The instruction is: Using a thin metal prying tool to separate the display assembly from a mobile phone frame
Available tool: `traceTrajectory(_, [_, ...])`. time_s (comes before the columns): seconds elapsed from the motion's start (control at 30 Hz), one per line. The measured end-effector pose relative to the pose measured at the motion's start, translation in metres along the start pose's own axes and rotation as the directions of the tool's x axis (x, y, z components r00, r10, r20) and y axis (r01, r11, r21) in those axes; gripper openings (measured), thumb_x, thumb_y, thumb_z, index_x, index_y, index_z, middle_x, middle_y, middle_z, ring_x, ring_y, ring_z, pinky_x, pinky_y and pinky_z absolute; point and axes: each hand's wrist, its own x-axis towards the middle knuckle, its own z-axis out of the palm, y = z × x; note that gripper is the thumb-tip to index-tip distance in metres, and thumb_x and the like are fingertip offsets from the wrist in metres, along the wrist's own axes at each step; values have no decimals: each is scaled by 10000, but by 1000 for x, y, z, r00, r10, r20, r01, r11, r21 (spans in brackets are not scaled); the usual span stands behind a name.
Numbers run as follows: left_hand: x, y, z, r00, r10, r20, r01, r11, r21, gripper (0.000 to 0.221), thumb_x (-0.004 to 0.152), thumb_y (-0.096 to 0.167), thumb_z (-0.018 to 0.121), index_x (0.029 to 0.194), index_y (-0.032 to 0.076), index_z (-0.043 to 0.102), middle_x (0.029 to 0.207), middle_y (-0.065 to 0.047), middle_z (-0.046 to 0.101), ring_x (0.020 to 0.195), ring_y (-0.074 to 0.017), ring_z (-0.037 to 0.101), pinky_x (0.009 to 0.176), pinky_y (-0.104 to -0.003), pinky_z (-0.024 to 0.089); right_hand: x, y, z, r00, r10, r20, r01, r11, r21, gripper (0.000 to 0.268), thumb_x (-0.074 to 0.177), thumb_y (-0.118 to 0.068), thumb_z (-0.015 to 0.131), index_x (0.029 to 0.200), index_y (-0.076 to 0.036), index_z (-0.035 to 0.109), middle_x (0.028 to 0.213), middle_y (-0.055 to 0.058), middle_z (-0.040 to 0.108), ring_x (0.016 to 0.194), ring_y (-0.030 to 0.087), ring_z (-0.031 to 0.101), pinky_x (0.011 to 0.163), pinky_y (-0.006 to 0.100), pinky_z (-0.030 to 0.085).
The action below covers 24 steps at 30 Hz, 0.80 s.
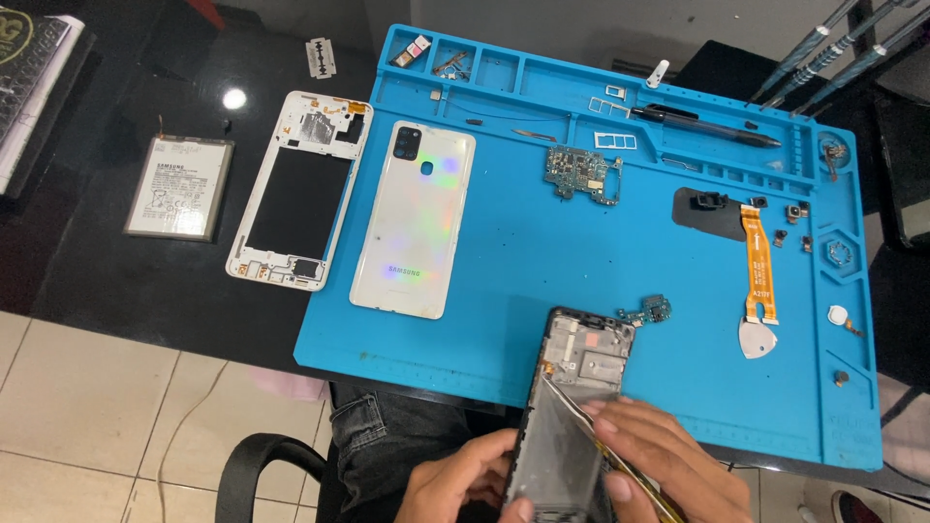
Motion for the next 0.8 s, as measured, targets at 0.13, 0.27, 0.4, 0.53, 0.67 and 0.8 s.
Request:
traceTrajectory(0.13, [1, 18, -29, 938, 346, -34, -329, 914, 236, 428, 875, 210, 600, 1263, 171, 775, 933, -48, 744, 702, -205, 708, 579, -423, 491, -31, 45, -13, 995, -41, 93, 35, 997, 67, 379, 930, -205, 619, 1291, -117, 692, 1285, 88, 770, 1218, 262, 761, 983, 369, 693])
traceTrajectory(0.27, [5, 27, -44, 882, 469, 49, -464, 844, 269, 366, 996, 250, 551, 1288, 168, 755, 1030, -64, 703, 651, -219, 599, 570, -489, 370, -54, 60, -19, 994, -76, 82, 65, 989, 130, 409, 911, -259, 664, 1297, -123, 680, 1264, 91, 778, 1209, 283, 772, 1000, 389, 701])
traceTrajectory(0.4, [14, 35, -57, 776, 618, 126, -618, 706, 346, 328, 966, 145, 589, 1248, 154, 756, 1064, -77, 701, 604, -197, 540, 546, -459, 385, -80, 82, -24, 998, -61, -17, 63, 978, 201, 324, 932, -248, 653, 1235, -138, 681, 1200, 110, 794, 1158, 317, 795, 964, 419, 711])
traceTrajectory(0.53, [20, 49, -59, 678, 701, 222, -712, 549, 437, 418, 922, -3, 589, 1282, 158, 725, 1052, -68, 705, 551, -166, 473, 521, -410, 325, -80, 75, 6, 840, 81, -537, 17, 984, 175, 192, 988, -149, 469, 1092, -15, 558, 1023, 250, 732, 957, 355, 780, 869, 404, 681])
traceTrajectory(0.67, [26, 67, -56, 590, 743, 315, -792, 457, 404, 399, 885, -20, 582, 1216, 122, 755, 987, -62, 695, 599, -162, 554, 507, -346, 418, -40, 22, -7, 937, 70, -342, -39, 994, 97, 329, 955, -215, 570, 1242, -61, 621, 1289, 241, 723, 1235, 331, 743, 756, 279, 608])
traceTrajectory(0.8, [34, 75, -51, 528, 788, 316, -824, 385, 417, 419, 857, -44, 603, 1209, 127, 752, 963, -76, 689, 556, -142, 524, 488, -316, 424, -18, 5, 1, 883, 113, -456, -96, 994, 60, 235, 815, -6, 778, 1039, -51, 728, 942, 97, 810, 858, 123, 787, 640, 155, 606])
